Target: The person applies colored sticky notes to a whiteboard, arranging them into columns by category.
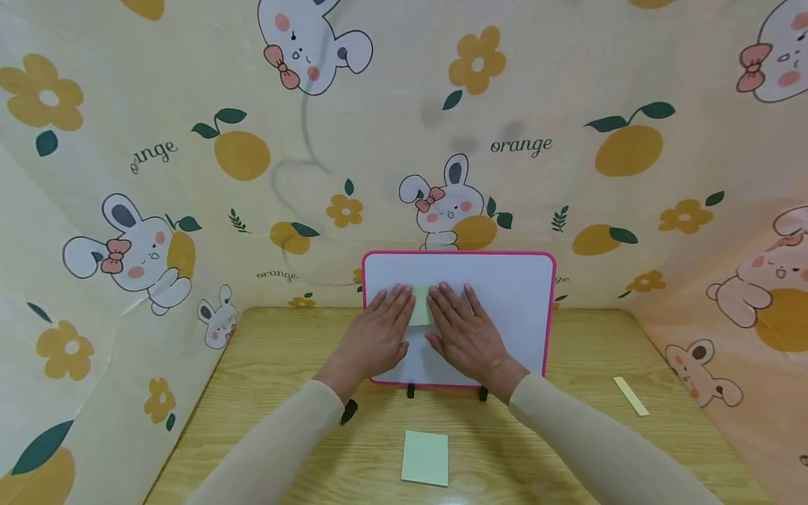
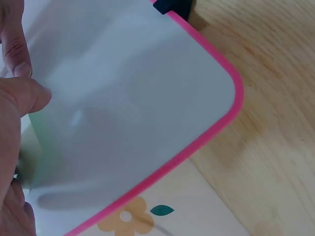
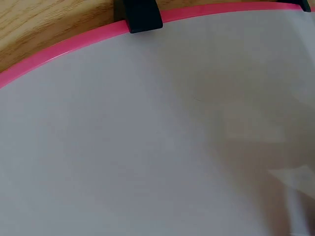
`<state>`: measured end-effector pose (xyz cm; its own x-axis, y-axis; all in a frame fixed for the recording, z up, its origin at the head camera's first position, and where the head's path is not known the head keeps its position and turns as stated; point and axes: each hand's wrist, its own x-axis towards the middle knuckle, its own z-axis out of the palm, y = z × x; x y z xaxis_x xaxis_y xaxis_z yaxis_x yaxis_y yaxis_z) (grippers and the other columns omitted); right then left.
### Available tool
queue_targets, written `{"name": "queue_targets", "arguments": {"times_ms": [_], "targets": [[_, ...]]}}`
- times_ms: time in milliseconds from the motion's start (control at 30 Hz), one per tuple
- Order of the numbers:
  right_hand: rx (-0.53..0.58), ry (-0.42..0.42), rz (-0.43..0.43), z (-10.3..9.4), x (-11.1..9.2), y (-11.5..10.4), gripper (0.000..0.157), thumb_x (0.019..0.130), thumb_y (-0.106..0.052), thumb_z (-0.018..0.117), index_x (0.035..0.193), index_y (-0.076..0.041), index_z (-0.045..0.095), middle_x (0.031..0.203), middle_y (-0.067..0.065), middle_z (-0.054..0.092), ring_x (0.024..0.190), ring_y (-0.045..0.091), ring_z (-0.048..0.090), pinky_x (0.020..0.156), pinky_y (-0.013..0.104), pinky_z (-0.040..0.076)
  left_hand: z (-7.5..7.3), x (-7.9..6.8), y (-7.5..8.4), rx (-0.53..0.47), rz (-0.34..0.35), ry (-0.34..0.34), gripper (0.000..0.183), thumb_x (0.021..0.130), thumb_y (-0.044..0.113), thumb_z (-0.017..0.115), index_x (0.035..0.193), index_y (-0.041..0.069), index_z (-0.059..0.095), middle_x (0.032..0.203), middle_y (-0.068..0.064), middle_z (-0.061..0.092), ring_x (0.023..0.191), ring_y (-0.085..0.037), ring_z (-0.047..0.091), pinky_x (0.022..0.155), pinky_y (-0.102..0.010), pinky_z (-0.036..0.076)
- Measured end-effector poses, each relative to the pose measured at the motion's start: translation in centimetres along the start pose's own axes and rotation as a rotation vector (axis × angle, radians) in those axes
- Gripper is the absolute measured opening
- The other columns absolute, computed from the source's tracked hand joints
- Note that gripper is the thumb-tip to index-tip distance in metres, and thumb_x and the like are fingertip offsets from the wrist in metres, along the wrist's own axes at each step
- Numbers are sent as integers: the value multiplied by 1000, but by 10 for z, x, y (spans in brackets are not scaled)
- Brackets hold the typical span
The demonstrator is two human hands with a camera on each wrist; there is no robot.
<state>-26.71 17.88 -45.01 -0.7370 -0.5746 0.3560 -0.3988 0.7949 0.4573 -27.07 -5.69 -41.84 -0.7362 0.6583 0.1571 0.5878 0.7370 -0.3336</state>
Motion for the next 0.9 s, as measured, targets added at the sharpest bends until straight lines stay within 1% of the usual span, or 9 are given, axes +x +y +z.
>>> {"name": "queue_targets", "arguments": {"times_ms": [100,200,267,467,600,667,733,800,900], "targets": [[-15,11,6,1,-2,1,79,108,-55,46,168,-7,26,177,9,16,166,29,5,134,57,4,0,6,2,13,20,-3,85,106,48,57,169,5,19,178,-10,12,166,-26,7,135,-44,8],[-14,24,7,1,-3,2,79,107,-56,47,167,-8,27,176,9,18,166,28,7,134,58,6,0,8,1,27,39,-6,84,107,47,55,169,6,18,178,-10,11,166,-26,7,136,-44,7],[-7,31,4,1,-3,3,80,106,-56,48,167,-8,29,176,9,19,166,29,8,134,59,6,1,6,-2,26,42,-5,83,107,47,56,168,5,20,178,-10,13,165,-27,9,136,-45,9],[-8,47,-11,1,-3,4,77,106,-55,50,165,-7,34,174,10,25,165,29,11,134,60,6,4,-7,-13,21,18,-11,82,105,46,59,167,3,25,176,-11,19,165,-28,14,135,-46,14],[-2,108,-19,-2,1,2,73,106,-50,52,162,-4,40,170,11,34,164,29,18,134,58,12,7,-10,-15,-26,24,-24,84,106,49,57,168,4,22,177,-11,15,165,-28,10,135,-46,11],[10,125,-36,-3,6,0,73,107,-49,52,163,-4,38,171,11,32,164,29,18,134,56,13,9,-9,-15,-39,24,-25,85,106,52,55,168,4,21,177,-11,13,165,-28,9,135,-47,11],[27,120,-59,-4,12,-2,74,107,-49,51,165,-5,33,174,11,27,165,29,15,135,54,13,9,-9,-14,-33,17,-31,85,107,54,51,168,5,20,178,-11,12,165,-28,8,135,-46,10],[36,91,-79,-3,16,-3,76,109,-50,49,168,-7,26,176,10,20,165,28,11,135,53,11,10,-10,-14,-20,7,-32,83,109,56,46,168,5,20,178,-11,11,165,-27,7,135,-46,10],[34,47,-73,-2,16,-1,79,108,-53,48,169,-8,22,178,9,14,166,27,7,135,53,8,11,-10,-14,-14,7,-21,80,110,57,39,168,5,20,177,-10,12,165,-27,8,136,-45,10]]}}
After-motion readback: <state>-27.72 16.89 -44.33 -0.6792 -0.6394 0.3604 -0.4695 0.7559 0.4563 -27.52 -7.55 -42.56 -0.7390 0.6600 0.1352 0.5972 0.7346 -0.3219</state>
